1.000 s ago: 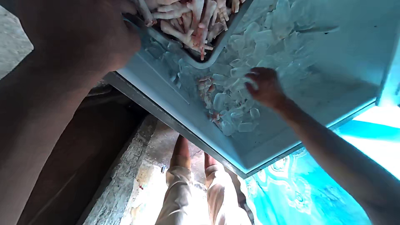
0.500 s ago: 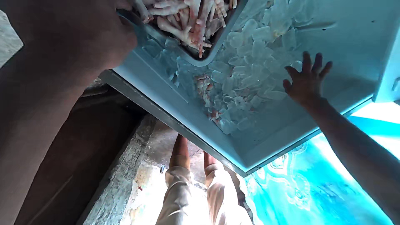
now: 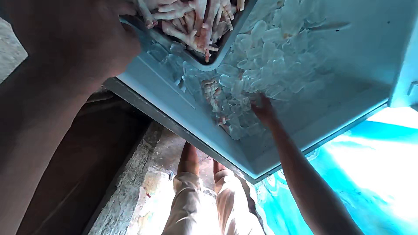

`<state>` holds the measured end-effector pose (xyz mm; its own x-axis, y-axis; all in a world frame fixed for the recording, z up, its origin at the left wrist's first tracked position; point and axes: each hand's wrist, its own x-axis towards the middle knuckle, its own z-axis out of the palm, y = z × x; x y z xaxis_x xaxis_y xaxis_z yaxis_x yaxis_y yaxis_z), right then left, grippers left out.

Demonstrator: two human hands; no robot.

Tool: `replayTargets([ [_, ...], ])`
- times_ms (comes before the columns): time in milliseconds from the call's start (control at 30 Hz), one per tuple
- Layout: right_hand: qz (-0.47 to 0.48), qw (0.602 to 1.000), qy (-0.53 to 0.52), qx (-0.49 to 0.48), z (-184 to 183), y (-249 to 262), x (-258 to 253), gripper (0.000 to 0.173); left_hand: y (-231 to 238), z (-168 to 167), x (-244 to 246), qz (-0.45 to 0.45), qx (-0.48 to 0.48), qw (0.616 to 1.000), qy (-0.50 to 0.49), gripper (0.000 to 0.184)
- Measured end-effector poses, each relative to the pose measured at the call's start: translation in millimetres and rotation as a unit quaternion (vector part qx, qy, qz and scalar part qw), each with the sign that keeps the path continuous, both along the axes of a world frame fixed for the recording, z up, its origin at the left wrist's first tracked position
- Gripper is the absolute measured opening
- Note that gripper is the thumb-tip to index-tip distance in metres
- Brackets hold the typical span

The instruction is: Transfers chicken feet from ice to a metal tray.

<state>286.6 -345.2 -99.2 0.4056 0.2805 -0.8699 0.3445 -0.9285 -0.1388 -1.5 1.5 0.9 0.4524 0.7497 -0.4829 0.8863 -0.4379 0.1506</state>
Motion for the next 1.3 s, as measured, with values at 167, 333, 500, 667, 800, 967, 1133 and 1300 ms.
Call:
replayTargets([
  [167,-0.120,0.988,0.017,0.094,-27.1,-8.0,3.3,0.067,-0.5,1.6,1.3,-0.008,0.007,1.000,-0.002,0.022],
  [333,-0.113,0.991,0.017,0.067,-19.9,-5.9,3.5,0.077,-0.8,1.8,1.5,0.004,0.001,1.000,-0.005,0.024],
  [500,-0.196,0.979,0.052,-0.034,-28.3,8.1,5.5,0.077,0.9,4.8,3.2,-0.009,0.016,1.000,-0.005,0.028],
  [667,-0.261,0.963,0.061,0.009,-14.8,-0.6,0.4,0.075,1.4,4.0,4.7,-0.009,0.000,1.000,0.004,0.033],
  [800,-0.293,0.954,0.037,0.043,-17.7,-9.8,-6.0,0.066,1.2,3.8,4.3,-0.020,-0.001,1.000,0.012,0.033],
  [967,-0.274,0.961,0.024,0.017,-25.4,-4.2,-0.8,0.058,-1.2,8.3,8.2,-0.004,0.007,1.000,-0.003,0.026],
  [1133,-0.167,0.973,0.107,-0.118,-15.2,20.5,12.0,0.063,-1.1,6.9,8.4,-0.001,0.006,1.000,0.009,0.027],
  [1300,-0.203,0.961,0.135,-0.130,-13.6,20.5,15.4,0.063,0.7,5.6,6.7,-0.008,-0.003,1.000,0.016,0.030],
])
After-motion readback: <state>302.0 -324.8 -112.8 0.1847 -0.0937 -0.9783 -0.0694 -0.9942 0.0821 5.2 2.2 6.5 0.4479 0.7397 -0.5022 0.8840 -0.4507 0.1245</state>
